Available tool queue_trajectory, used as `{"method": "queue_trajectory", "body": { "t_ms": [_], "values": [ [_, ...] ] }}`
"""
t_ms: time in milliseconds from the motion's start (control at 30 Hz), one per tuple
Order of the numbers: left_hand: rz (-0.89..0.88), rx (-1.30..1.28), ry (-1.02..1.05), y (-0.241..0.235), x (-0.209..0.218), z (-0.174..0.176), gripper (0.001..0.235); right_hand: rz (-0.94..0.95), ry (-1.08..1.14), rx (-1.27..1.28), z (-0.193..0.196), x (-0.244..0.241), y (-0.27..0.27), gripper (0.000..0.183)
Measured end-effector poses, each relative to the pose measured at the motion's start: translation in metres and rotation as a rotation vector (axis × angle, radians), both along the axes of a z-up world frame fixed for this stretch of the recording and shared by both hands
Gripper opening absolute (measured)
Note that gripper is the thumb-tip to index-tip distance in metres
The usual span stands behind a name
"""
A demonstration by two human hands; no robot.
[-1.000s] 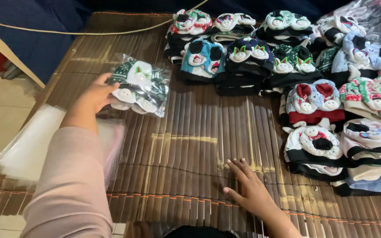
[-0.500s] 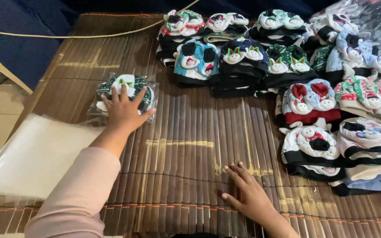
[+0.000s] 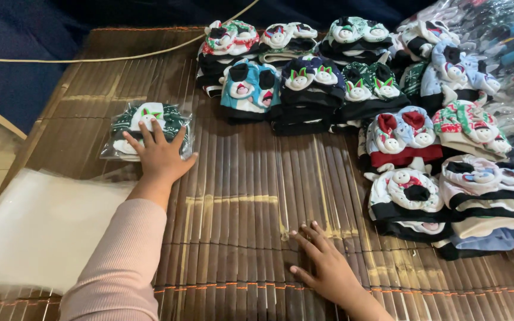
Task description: Packaging individual baby hats into clear plastic bags
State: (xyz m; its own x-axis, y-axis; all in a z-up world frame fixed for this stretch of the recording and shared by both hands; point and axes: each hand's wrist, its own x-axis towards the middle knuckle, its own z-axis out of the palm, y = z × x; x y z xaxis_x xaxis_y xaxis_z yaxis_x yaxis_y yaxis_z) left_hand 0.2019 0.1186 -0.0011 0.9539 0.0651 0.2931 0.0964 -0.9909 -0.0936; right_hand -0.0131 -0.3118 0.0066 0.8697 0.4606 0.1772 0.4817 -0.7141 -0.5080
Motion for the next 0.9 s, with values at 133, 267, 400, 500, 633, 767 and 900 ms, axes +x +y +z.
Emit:
{"method": "queue_trajectory", "body": {
  "t_ms": [133, 267, 400, 500, 633, 767, 900],
  "values": [
    [-0.086, -0.107, -0.287, -0.049, 0.019, 0.018, 0.07, 0.007, -0.089, -0.024, -0.011, -0.001, 0.003, 0.072],
    [-0.011, -0.645, -0.368, -0.096, 0.091, 0.004, 0.049, 0.019, -0.099, -0.092, -0.013, 0.0, 0.003, 0.075],
    [0.205, -1.06, -0.032, -0.123, 0.151, 0.026, 0.08, 0.043, -0.116, -0.103, -0.012, -0.001, 0.004, 0.076],
    [0.373, -1.041, -0.039, -0.127, 0.181, 0.032, 0.085, 0.049, -0.113, -0.075, -0.011, -0.002, 0.005, 0.077],
    [0.416, -1.109, 0.159, -0.129, 0.215, 0.04, 0.063, 0.032, -0.056, -0.092, -0.011, -0.001, 0.005, 0.076],
    [0.426, -1.102, 0.105, -0.134, 0.202, 0.056, 0.067, 0.05, -0.05, -0.086, -0.012, -0.001, 0.004, 0.076],
    [0.455, -1.146, 0.082, -0.134, 0.221, 0.041, 0.098, 0.055, -0.066, -0.049, -0.011, -0.002, 0.004, 0.075]
  ]
}}
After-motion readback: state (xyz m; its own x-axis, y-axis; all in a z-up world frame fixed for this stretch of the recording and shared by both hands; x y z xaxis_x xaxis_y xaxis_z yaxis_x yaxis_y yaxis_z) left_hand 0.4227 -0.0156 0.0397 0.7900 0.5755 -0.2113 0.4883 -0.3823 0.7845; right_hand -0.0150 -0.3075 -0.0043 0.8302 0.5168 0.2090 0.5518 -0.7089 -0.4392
